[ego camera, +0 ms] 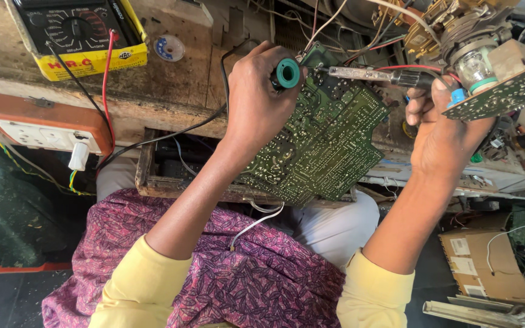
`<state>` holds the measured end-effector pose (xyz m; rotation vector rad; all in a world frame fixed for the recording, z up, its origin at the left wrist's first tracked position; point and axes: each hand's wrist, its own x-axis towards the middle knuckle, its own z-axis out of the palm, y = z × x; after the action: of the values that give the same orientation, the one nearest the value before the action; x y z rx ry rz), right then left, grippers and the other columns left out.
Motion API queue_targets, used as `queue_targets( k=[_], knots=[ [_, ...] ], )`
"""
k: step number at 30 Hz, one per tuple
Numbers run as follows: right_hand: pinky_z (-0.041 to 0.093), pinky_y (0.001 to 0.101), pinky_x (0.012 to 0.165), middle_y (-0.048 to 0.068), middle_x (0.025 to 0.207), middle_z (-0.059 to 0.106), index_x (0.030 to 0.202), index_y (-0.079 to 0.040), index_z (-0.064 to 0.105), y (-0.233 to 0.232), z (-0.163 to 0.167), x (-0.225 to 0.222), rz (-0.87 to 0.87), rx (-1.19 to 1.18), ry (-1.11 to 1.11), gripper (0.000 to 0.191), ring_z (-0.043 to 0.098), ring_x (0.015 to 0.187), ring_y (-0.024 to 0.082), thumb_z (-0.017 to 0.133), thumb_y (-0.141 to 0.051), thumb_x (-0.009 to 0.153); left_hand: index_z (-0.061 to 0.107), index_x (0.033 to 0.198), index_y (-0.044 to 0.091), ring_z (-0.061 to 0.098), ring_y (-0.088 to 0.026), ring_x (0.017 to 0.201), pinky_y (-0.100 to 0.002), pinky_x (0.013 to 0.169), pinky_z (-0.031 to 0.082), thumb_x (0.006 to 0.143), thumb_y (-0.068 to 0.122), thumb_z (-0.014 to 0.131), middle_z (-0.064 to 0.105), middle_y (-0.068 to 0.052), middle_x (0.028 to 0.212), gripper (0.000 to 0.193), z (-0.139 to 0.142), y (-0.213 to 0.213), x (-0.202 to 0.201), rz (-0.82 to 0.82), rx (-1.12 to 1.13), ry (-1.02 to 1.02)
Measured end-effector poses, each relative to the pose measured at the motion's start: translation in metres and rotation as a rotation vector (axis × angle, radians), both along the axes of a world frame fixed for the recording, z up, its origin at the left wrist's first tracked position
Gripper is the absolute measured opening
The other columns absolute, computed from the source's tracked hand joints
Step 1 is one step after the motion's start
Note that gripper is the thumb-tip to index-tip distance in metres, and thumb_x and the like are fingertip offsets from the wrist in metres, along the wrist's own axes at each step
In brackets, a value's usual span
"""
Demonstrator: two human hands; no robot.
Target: The person sits on the floor holding a green circuit board on their lap and solders components onto it, feeding solder wire from a spool with one hand while applying a soldering iron with the other. Near the end they set the board aside and plug the soldering iron's cord into a wall socket.
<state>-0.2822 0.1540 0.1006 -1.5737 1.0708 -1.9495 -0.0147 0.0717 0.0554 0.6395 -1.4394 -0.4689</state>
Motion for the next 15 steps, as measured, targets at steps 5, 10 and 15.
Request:
queue_targets(
  k=[5, 10, 15],
  knots=[
    [0.048, 0.0274, 0.062, 0.019, 0.097, 0.069, 0.129, 0.007, 0.053, 0.009, 0.001, 0.007, -0.047, 0.043, 0.086, 0.033, 0.063, 0.073, 0.019, 0.077, -0.009, 0.114, 0.071, 0.093, -0.001, 0.070, -0.030, 0.080, -0.040, 0.070, 0.053, 0.086, 0.009, 0.079, 0.068, -0.013, 0.090, 0.015, -0.001, 0.003, -0.002, -0.005, 0.077, 0.001],
    [0.049, 0.0263, 0.065, 0.015, 0.099, 0.069, 0.130, 0.008, 0.059, 0.019, -0.001, 0.016, -0.045, -0.009, 0.197, 0.036, 0.063, 0.077, 0.016, 0.083, -0.012, 0.111, 0.071, 0.093, 0.000, 0.070, -0.028, 0.079, -0.039, 0.070, 0.053, 0.087, 0.010, 0.080, 0.068, -0.012, 0.091, 0.015, -0.002, 0.002, -0.004, 0.002, 0.081, -0.016],
    [0.052, 0.0260, 0.069, 0.014, 0.096, 0.069, 0.125, 0.009, 0.065, 0.026, -0.010, 0.027, -0.105, -0.026, 0.239, 0.034, 0.063, 0.077, 0.015, 0.083, -0.015, 0.110, 0.071, 0.092, 0.000, 0.070, -0.029, 0.079, -0.040, 0.070, 0.053, 0.086, 0.010, 0.080, 0.067, -0.011, 0.091, 0.014, -0.002, 0.002, -0.004, 0.010, 0.083, -0.021]
  ],
)
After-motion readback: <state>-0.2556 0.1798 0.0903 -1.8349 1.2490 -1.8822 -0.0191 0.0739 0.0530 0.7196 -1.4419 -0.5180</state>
